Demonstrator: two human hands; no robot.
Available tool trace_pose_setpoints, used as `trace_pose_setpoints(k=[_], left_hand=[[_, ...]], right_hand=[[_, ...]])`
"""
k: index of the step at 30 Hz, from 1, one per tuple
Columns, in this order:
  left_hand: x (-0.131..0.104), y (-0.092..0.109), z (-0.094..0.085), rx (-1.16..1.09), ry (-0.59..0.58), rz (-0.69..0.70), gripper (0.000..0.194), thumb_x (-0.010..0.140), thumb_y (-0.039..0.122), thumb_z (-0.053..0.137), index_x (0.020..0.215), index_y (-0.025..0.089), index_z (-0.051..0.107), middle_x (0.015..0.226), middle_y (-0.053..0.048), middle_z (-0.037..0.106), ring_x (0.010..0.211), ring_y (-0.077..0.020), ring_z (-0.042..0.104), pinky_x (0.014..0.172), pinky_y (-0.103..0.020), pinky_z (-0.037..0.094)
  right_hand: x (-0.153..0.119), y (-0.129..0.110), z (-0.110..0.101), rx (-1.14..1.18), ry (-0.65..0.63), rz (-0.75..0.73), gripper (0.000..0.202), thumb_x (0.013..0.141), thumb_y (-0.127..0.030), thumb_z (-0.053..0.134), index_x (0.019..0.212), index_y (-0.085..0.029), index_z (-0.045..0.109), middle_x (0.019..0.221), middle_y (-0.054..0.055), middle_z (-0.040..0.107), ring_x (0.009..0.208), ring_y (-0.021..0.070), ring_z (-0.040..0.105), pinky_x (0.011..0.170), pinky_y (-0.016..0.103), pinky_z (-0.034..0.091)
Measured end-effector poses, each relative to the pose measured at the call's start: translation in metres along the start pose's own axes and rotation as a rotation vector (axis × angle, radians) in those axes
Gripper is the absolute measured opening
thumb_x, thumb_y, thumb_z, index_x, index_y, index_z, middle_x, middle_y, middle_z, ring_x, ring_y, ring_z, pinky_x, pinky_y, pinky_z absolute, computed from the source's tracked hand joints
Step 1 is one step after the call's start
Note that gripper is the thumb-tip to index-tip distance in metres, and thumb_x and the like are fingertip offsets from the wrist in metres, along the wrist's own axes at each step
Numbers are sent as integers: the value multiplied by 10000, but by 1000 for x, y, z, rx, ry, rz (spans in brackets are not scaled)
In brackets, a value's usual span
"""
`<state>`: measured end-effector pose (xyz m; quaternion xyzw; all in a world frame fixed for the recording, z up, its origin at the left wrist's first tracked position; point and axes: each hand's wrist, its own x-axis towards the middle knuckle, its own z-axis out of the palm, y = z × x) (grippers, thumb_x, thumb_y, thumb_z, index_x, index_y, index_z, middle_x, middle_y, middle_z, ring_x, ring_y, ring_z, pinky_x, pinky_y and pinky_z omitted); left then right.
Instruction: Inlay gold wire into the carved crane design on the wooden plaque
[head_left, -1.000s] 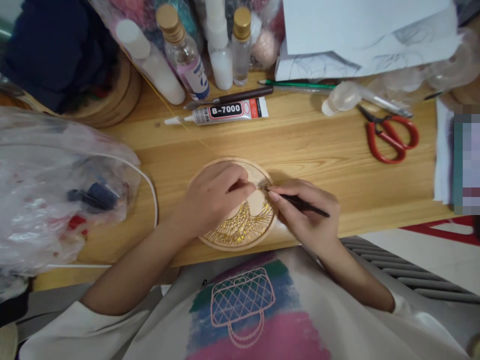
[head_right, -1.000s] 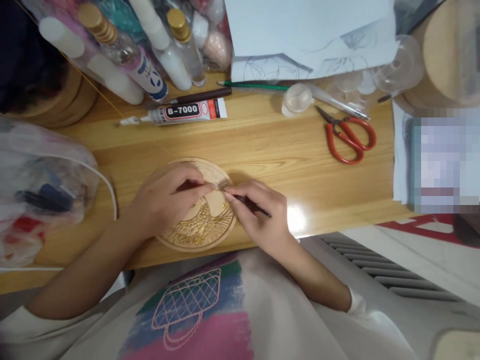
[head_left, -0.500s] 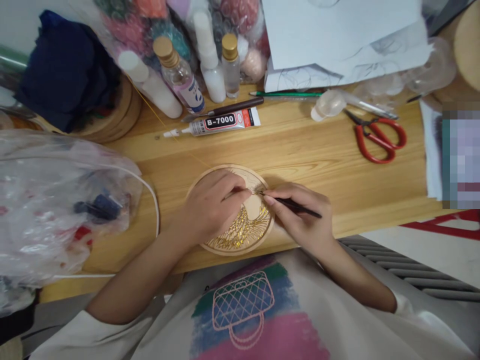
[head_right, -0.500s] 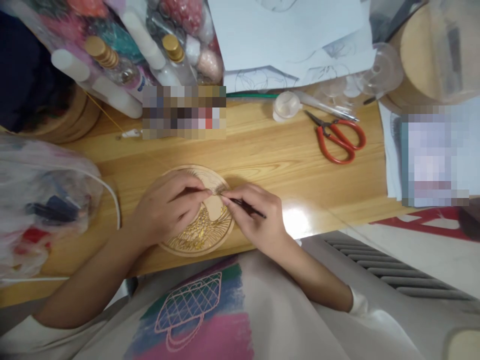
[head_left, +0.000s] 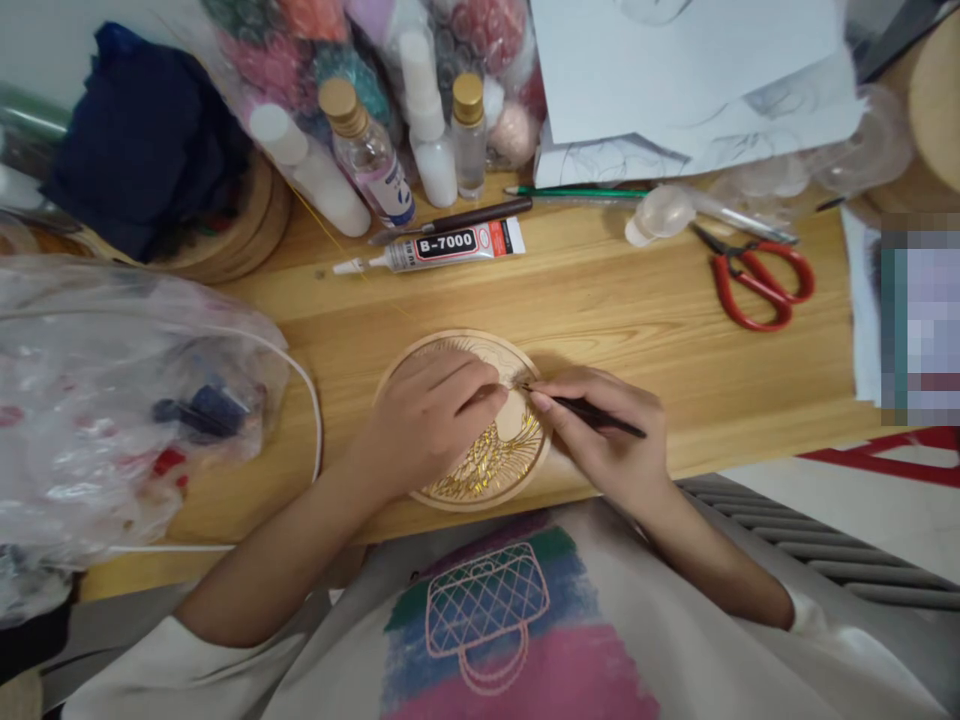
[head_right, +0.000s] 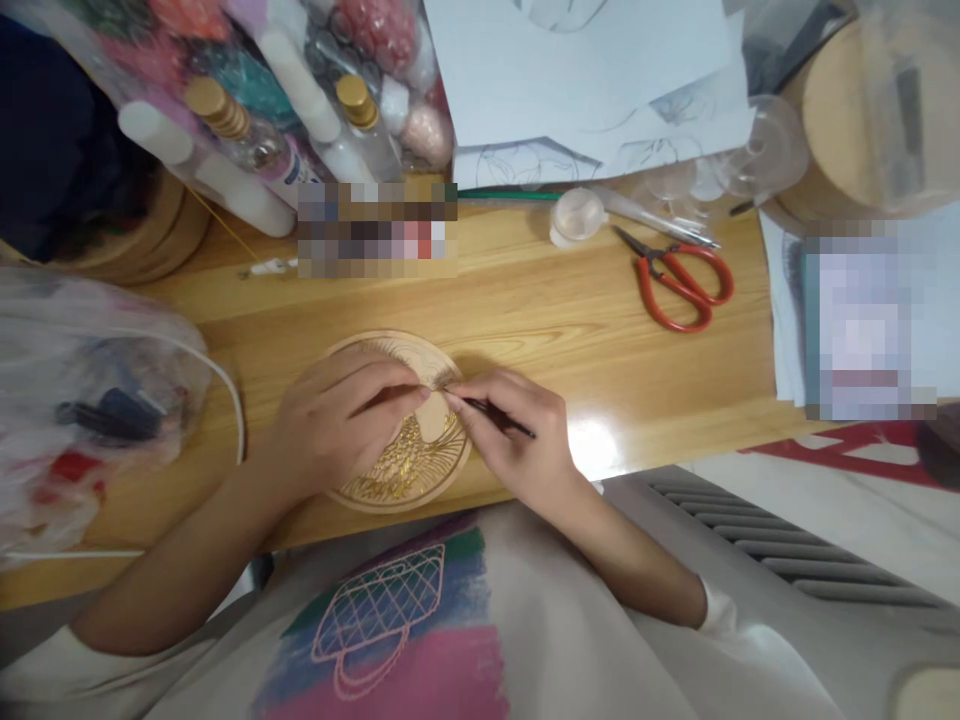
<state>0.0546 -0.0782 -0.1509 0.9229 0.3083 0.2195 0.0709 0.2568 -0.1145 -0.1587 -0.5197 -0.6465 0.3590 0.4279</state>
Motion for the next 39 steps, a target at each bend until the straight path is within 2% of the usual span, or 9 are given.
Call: trace_pose_setpoints(k=[11, 22, 39], left_hand=[[-3, 1, -2, -7, -31, 12, 196, 969, 138, 467, 987, 133, 662, 1007, -71, 703, 979, -204, 626, 880, -363, 519], [-2, 4, -3, 23, -54, 12, 204, 967, 128, 452, 1004, 131, 653, 1079, -73, 706, 1043, -203, 642, 925, -344, 533], [-1, 5, -3, -33, -55, -18, 215, 964, 109, 432, 1004, 134, 642, 1079, -72, 705, 1033, -204, 645, 917, -355, 547]], right_hand=[[-2, 2, 0, 0, 8, 1, 104, 821, -116, 701, 891, -193, 713, 832, -15, 747, 787, 87, 683, 740, 202, 547], [0, 1, -1, -7, -3, -10, 108, 822, -111, 696, 891, -193, 715, 832, -10, 746, 779, 97, 682, 734, 218, 553], [0, 0, -1, 5, -4, 2, 118, 820, -117, 701, 897, -205, 717, 842, -10, 752, 783, 107, 689, 737, 236, 562]])
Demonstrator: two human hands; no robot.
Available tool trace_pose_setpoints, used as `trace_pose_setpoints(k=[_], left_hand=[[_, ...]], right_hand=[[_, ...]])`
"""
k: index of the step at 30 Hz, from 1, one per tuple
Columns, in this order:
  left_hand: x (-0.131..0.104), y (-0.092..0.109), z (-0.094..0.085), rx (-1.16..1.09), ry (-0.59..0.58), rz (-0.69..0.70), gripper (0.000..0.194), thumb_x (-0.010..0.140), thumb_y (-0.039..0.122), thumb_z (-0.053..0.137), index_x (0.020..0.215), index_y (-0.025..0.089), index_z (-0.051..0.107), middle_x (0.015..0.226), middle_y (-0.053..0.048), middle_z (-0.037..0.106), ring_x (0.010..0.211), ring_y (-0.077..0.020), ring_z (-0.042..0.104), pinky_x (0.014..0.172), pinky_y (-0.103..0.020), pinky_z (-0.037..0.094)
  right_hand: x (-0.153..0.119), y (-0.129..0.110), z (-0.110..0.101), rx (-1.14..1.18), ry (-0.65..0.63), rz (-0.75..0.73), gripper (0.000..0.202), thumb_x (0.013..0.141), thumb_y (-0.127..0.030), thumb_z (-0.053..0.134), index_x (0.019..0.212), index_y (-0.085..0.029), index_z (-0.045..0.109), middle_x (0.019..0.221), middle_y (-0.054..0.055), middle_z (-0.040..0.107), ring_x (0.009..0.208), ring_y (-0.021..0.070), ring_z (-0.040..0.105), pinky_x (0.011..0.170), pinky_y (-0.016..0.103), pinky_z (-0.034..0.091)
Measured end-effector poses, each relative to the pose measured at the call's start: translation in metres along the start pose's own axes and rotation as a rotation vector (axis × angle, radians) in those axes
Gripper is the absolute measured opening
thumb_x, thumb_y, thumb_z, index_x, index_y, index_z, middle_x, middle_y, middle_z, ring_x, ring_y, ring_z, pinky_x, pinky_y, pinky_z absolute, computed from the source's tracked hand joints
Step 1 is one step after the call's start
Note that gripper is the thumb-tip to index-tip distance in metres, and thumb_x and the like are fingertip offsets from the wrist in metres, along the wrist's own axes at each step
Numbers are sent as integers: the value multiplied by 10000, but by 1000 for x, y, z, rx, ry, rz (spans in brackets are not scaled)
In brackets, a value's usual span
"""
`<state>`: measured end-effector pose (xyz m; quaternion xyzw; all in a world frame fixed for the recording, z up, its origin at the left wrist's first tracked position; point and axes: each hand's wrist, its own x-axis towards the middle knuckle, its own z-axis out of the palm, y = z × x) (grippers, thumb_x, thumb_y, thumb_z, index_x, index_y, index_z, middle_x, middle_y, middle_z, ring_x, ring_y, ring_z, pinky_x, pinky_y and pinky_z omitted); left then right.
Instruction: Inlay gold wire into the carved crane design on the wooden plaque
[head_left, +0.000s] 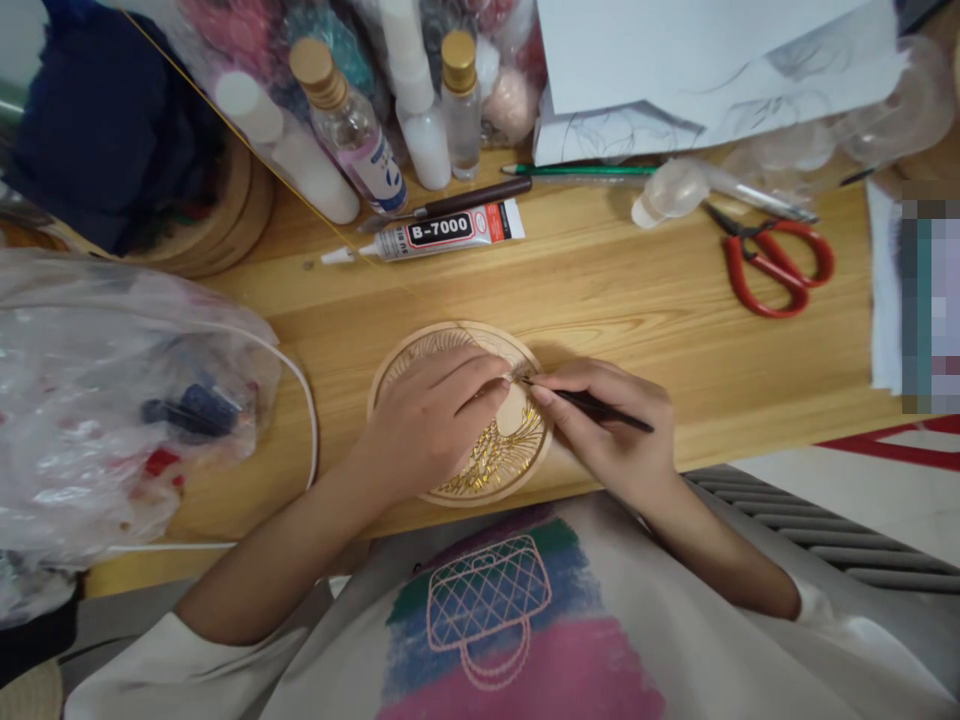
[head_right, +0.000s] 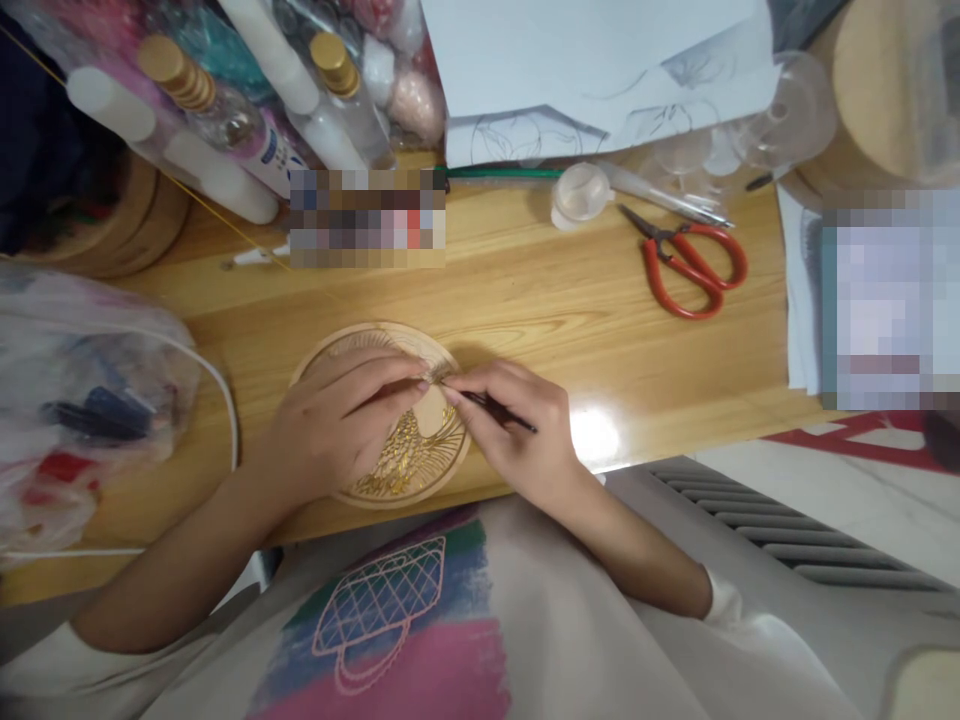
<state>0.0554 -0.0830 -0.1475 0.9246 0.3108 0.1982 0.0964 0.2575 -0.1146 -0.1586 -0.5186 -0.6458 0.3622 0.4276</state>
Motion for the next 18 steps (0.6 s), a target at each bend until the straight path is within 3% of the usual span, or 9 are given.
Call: trace_pose_setpoints(k=[10, 18], left_hand=[[0, 0, 1, 15, -7, 0, 240, 952, 100, 417, 1007, 151, 645, 1059, -69, 706, 1012, -203, 650, 893, -366, 556], [0, 2, 1, 50, -19, 11, 239, 955, 98, 410, 1011, 142, 638, 1061, -76, 705, 1019, -211, 649, 886, -368, 551]], right_hand=[[1, -1, 0, -9, 0, 19, 102, 834, -144, 687, 888, -223, 722, 838, 2, 757, 765, 140, 698, 722, 289, 580], [0, 0, 0, -17, 7, 22, 102, 824, -138, 696, 882, -220, 716, 837, -10, 756, 774, 128, 698, 721, 262, 571]])
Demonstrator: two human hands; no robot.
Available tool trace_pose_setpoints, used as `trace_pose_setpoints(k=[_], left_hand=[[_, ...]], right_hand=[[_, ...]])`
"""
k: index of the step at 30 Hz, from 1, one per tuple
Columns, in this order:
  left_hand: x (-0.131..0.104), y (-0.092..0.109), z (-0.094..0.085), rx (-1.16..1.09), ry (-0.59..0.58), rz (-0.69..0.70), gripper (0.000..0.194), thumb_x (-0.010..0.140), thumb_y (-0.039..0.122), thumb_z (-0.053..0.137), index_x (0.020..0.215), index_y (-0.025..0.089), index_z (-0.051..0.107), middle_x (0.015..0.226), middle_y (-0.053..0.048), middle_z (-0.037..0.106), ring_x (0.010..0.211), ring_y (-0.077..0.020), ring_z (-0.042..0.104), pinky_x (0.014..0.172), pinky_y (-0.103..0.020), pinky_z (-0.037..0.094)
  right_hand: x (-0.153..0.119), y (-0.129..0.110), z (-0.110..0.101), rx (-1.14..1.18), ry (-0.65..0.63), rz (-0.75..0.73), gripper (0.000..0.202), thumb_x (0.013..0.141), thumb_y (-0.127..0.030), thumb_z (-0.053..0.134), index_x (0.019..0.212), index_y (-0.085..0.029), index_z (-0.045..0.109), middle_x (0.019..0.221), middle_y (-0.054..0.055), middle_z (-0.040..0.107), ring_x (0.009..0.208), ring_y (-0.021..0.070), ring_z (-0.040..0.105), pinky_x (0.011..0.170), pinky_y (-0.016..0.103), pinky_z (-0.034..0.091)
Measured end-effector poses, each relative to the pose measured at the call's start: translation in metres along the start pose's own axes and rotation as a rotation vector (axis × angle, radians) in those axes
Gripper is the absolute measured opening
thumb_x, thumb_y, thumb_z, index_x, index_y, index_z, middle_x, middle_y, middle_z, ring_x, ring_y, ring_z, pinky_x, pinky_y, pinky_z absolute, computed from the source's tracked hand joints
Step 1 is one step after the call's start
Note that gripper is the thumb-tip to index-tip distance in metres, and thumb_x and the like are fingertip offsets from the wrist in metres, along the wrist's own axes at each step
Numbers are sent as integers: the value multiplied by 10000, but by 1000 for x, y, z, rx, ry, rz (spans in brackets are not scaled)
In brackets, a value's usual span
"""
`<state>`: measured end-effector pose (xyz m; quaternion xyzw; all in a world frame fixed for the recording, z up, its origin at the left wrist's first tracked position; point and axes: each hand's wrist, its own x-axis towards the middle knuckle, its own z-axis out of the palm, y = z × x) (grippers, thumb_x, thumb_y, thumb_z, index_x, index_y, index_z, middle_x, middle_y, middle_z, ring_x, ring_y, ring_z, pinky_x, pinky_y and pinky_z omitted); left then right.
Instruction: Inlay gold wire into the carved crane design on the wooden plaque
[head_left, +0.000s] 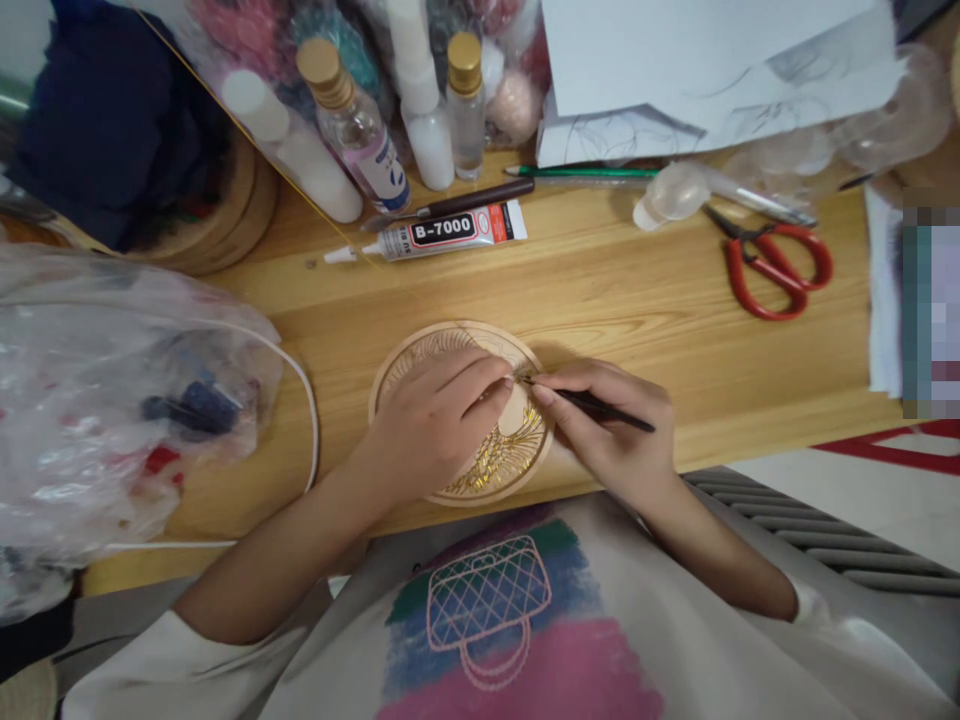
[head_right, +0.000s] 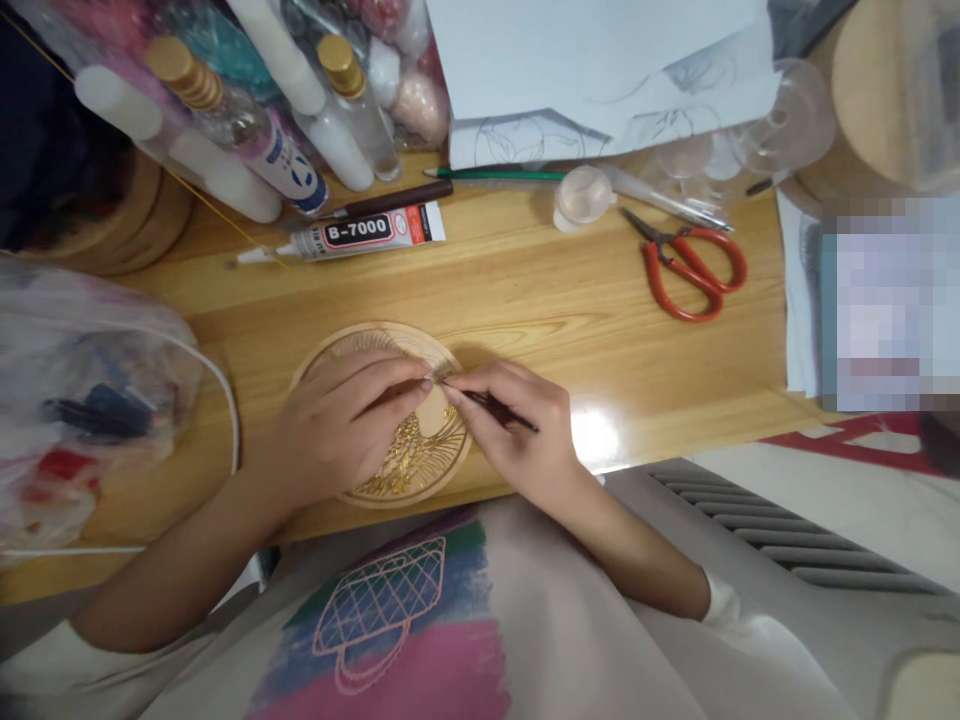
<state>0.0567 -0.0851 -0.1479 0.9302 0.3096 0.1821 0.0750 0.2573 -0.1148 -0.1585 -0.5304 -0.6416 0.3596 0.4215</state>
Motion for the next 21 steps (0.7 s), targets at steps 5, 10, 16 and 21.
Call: trace_pose_setpoints(k=[5, 10, 16, 21], left_hand=[[0, 0, -1, 32, 4, 3, 226, 952, 96, 421, 1008, 143, 635, 1057, -51, 705, 1008, -202, 650, 888, -343, 550], [1, 1, -1, 22, 12, 4, 225, 943, 92, 425, 1008, 135, 636, 1051, -58, 709, 1006, -212, 653, 898, -351, 548], [1, 0, -1, 4, 11, -3, 220, 939, 96, 426, 1016, 152, 624, 1050, -67, 705, 1015, -209, 650, 897, -361, 543], [1, 0, -1, 2, 13, -18, 200, 944, 110, 439, 1001, 164, 623, 1027, -59, 702, 989, -199, 651, 870, -354, 544]], right_hand=[[0, 0, 0, -5, 2, 5, 95, 828, -150, 696, 885, -223, 716, 829, -11, 754, 775, 131, 698, 712, 266, 571], [0, 0, 0, -12, 4, 18, 85, 836, -170, 690, 885, -233, 718, 825, -4, 755, 768, 147, 702, 703, 292, 582], [0, 0, 0, -3, -1, 12, 100, 833, -158, 690, 889, -236, 720, 827, -6, 756, 771, 142, 702, 712, 289, 584], [0, 0, 0, -14, -5, 13, 93, 839, -168, 689, 890, -238, 723, 841, -5, 759, 780, 148, 705, 726, 300, 588]])
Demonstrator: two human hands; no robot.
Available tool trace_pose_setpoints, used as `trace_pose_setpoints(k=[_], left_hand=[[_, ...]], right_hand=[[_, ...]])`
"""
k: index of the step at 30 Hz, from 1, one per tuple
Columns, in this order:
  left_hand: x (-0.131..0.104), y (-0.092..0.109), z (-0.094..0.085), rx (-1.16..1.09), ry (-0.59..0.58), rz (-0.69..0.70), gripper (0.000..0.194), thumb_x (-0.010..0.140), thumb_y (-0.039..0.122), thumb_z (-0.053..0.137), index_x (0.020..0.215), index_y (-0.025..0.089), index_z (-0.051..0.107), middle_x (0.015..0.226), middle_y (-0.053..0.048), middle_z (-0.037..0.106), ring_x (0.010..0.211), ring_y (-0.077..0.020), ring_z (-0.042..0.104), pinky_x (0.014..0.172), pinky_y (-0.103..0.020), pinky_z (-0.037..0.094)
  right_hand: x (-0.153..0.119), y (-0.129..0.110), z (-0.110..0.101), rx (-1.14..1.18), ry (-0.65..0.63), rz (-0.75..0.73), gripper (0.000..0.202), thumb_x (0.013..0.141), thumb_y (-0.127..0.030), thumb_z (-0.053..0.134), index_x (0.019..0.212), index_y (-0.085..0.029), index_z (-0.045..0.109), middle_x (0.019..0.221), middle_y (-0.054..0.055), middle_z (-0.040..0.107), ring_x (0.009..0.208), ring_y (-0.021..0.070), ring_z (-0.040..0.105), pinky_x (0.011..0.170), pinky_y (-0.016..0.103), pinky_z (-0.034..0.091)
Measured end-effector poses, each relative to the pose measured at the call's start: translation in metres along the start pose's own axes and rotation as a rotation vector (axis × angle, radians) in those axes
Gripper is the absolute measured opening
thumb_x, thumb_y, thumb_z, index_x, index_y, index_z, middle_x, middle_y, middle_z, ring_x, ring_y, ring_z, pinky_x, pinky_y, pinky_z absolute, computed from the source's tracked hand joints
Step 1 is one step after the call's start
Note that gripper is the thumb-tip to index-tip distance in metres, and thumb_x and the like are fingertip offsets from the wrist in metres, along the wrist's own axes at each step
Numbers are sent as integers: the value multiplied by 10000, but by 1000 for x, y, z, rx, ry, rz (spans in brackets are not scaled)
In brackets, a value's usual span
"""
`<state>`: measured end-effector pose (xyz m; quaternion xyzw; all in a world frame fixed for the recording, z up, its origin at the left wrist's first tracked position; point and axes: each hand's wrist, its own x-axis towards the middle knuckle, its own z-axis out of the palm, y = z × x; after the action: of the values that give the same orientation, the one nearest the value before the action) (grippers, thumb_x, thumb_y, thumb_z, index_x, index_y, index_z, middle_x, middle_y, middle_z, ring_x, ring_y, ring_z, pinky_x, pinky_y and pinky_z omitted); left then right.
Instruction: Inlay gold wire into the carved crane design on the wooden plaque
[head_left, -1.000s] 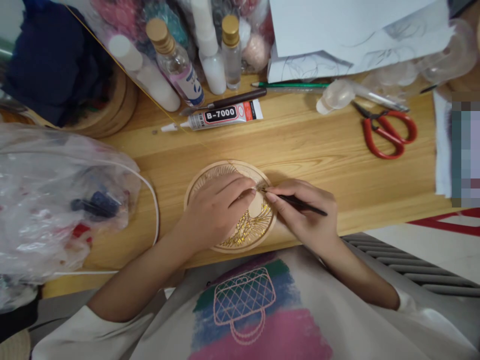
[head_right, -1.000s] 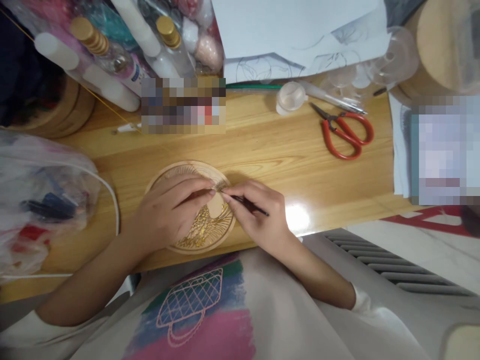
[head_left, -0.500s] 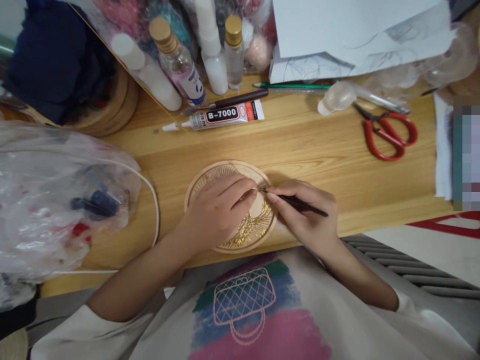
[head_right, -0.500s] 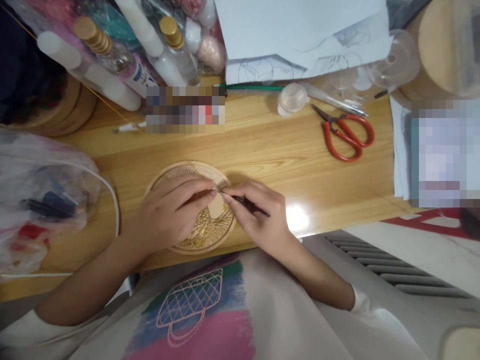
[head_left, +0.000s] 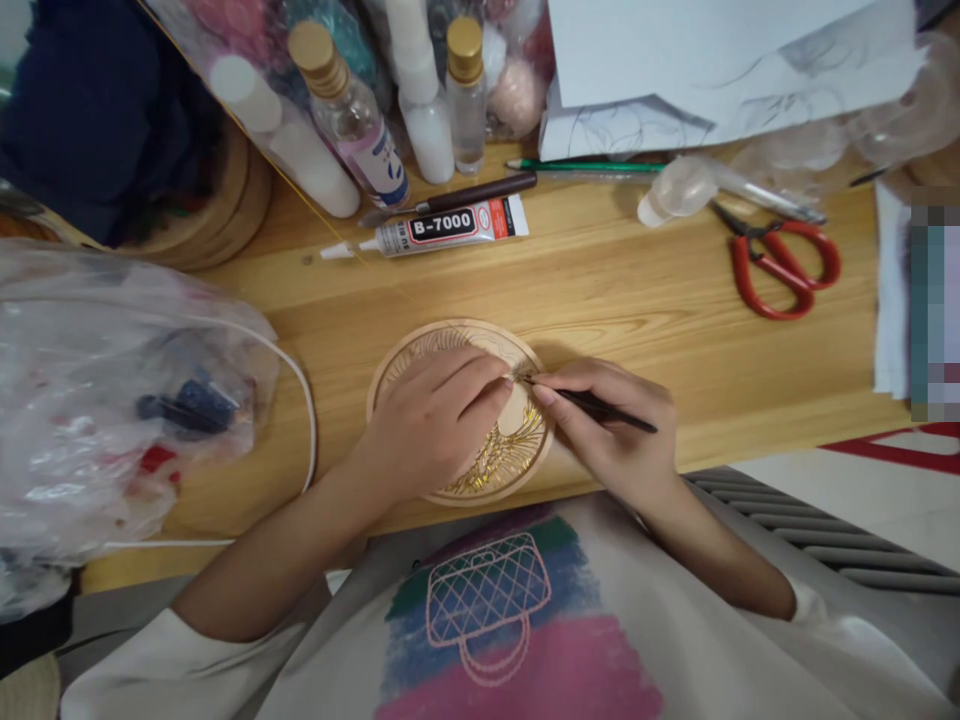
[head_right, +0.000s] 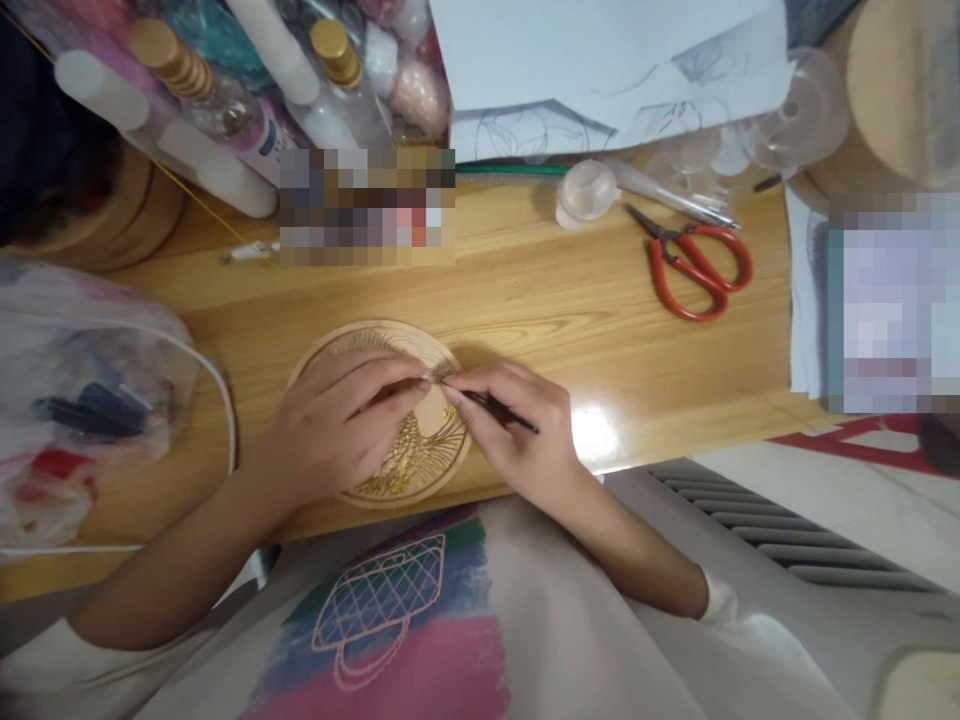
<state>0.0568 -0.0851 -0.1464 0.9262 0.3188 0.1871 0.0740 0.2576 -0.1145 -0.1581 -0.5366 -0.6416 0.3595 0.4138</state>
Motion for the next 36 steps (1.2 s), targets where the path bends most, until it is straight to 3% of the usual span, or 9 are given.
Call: trace_pose_setpoints(k=[29, 36], left_hand=[[0, 2, 0, 48, 19, 12, 220, 947, 101, 432, 1010, 183, 626, 1021, -46, 710, 984, -196, 660, 884, -349, 550], [-1, 2, 2, 23, 10, 20, 181, 936, 87, 471, 1019, 110, 631, 1021, -82, 711, 981, -224, 661, 871, -371, 540]], right_hand=[[-1, 2, 0, 30, -5, -36, 122, 826, -124, 693, 897, -222, 712, 839, -7, 747, 764, 132, 685, 705, 283, 568], [0, 1, 0, 5, -2, -49, 112, 825, -120, 695, 890, -209, 708, 841, -7, 749, 780, 120, 686, 730, 262, 567]])
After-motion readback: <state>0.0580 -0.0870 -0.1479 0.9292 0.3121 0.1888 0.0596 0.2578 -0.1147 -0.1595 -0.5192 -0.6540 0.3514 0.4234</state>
